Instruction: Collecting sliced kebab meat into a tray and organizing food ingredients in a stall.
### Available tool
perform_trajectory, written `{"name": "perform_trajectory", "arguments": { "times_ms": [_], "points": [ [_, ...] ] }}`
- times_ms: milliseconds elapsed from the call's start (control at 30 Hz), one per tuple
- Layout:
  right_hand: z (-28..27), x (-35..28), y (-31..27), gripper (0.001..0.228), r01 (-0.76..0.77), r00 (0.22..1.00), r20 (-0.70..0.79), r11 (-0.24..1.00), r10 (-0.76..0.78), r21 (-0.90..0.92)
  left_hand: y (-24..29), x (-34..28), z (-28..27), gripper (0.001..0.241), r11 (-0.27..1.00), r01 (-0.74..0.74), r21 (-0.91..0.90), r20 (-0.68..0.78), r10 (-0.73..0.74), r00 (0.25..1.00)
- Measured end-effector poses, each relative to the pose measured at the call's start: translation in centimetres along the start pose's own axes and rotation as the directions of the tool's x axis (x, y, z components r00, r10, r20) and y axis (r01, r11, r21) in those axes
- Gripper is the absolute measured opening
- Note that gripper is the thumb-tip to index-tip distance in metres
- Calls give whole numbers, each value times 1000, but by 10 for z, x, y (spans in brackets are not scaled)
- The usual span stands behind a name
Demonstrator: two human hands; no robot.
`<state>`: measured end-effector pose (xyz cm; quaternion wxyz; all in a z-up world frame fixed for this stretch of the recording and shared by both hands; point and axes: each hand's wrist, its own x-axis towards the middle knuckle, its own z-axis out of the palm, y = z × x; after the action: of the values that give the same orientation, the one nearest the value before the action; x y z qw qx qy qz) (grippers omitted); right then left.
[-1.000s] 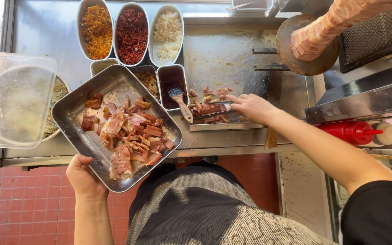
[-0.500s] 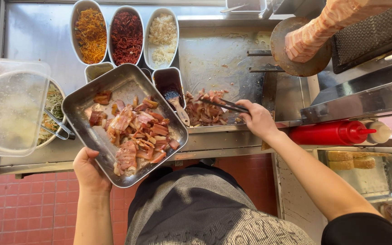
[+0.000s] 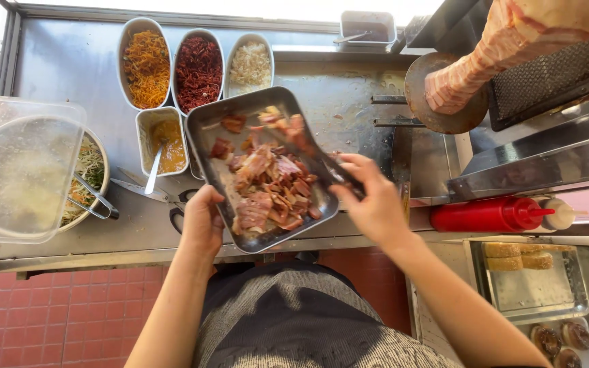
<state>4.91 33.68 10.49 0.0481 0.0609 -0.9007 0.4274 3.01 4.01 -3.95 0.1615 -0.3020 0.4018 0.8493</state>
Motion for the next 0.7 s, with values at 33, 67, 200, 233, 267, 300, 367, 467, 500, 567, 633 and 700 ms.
{"name": "perform_trajectory", "arguments": {
  "times_ms": [33,67,200,233,267,300,367,467,500,567,633,700],
  "points": [
    [5,1,-9,47,3,1000,-2,1000,-3,-4,-4,2,3,14,1000,-2,-2,4,2,1000],
    [12,2,-18,53,-34,998,45,996,38,-83,-7,3,5,13,1000,13,-4,41,-12,999],
    [15,-1,-47,59,-120,980,123,954,159,-276,-9,6,2,16,997,63,-38,102,-59,993],
    [11,-2,-44,59,-119,980,121,953,157,-277,-5,6,-1,16,997,61,-39,105,-57,993],
    [7,-4,-42,56,-108,983,118,964,140,-243,-4,4,-3,18,996,63,-60,100,-57,993],
    [3,-7,-39,54,-97,986,114,973,123,-208,-3,3,-6,20,995,65,-82,96,-57,994],
    [-14,-8,-17,52,-79,991,96,981,97,-177,3,3,-15,23,994,56,-96,89,-47,995],
    [-42,-2,16,50,-157,982,78,968,174,-194,21,-6,-32,28,993,19,-119,50,-13,999],
    [-52,1,27,50,-249,959,70,936,273,-248,28,-9,-37,30,991,-9,-130,26,12,1000],
    [-72,5,71,50,-324,915,104,862,391,-390,40,-14,-54,33,987,-80,-141,-9,80,997],
    [-90,11,115,50,-373,856,121,762,503,-529,50,-20,-68,36,976,-155,-156,-44,150,988],
    [-100,16,158,46,-280,773,269,689,575,-668,62,-31,-82,47,978,-158,-134,15,161,987]
  ]
}}
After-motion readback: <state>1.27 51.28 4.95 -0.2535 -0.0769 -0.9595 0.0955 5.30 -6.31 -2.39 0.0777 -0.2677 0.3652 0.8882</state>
